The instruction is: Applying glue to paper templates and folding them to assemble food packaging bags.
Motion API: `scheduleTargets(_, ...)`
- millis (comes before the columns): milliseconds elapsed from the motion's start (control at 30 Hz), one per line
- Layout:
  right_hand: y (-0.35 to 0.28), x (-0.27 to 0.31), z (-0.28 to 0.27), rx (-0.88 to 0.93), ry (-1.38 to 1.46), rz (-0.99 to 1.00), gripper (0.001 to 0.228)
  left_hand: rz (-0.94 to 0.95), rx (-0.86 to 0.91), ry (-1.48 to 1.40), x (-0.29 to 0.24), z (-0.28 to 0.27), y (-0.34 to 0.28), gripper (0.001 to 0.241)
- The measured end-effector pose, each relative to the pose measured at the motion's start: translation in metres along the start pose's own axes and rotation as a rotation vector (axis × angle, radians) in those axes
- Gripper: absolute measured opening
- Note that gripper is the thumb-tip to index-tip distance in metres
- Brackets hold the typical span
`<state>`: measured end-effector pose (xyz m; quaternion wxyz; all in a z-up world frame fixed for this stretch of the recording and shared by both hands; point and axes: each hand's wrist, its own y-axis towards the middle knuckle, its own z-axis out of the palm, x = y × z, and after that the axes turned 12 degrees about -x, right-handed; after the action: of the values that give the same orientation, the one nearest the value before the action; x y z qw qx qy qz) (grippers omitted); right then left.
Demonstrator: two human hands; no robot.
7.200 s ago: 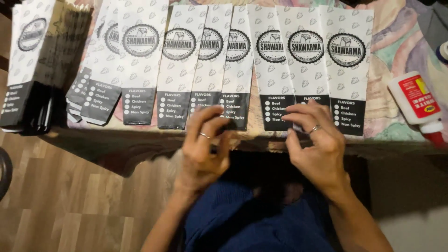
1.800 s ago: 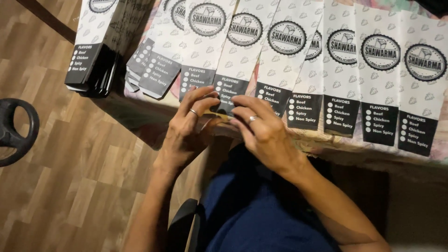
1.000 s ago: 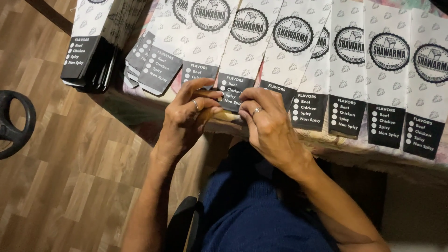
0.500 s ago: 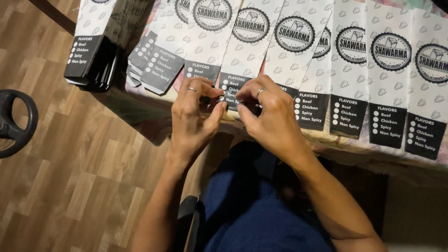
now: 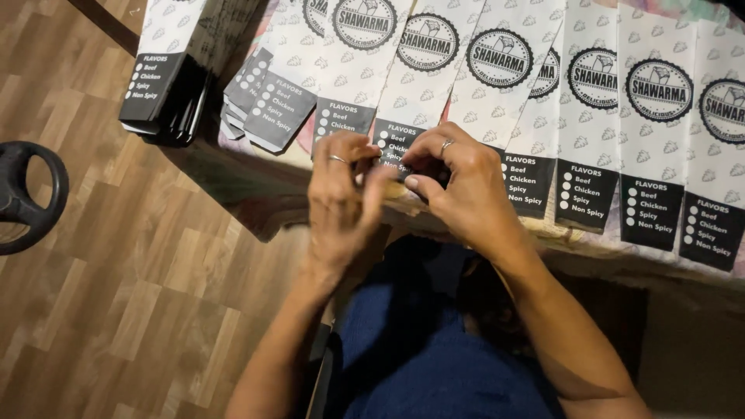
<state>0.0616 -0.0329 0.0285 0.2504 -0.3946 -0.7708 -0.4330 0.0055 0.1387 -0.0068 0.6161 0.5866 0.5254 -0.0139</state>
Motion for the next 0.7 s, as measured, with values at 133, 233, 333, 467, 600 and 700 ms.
scheduleTargets(133, -0.004, -0.002, -0.001, -0.005, -0.014, -0.026, 0.025, -0.035, -0.01, 0.0, -0.008, -0.001, 0.004, 0.036)
scheduleTargets(233, -0.004, -0.003, -0.002, -0.007, -0.005, -0.01, 0.024, -0.069, -0.011, -0.019, -0.002, 0.0, 0.004, 0.024)
scheduleTargets(333, -0.004, 0.002, -0.003, -0.02, -0.02, -0.023, 0.027, -0.107, -0.046, -0.005, -0.002, 0.003, 0.001, 0.027)
scheduleTargets(467, -0.005, 0.012, 0.001, -0.038, -0.002, -0.2, 0.033, 0.026, -0.212, -0.041, 0.0, 0.001, -0.002, 0.038)
scheduleTargets(600, -0.01, 0.017, 0.008, -0.039, 0.038, -0.228, 0.038, 0.091, -0.206, 0.064, 0.009, -0.026, 0.003, 0.037)
scheduleTargets(700, -0.013, 0.015, 0.001, -0.049, -0.02, -0.277, 0.04, 0.042, -0.021, 0.138, 0.008, -0.051, 0.013, 0.046)
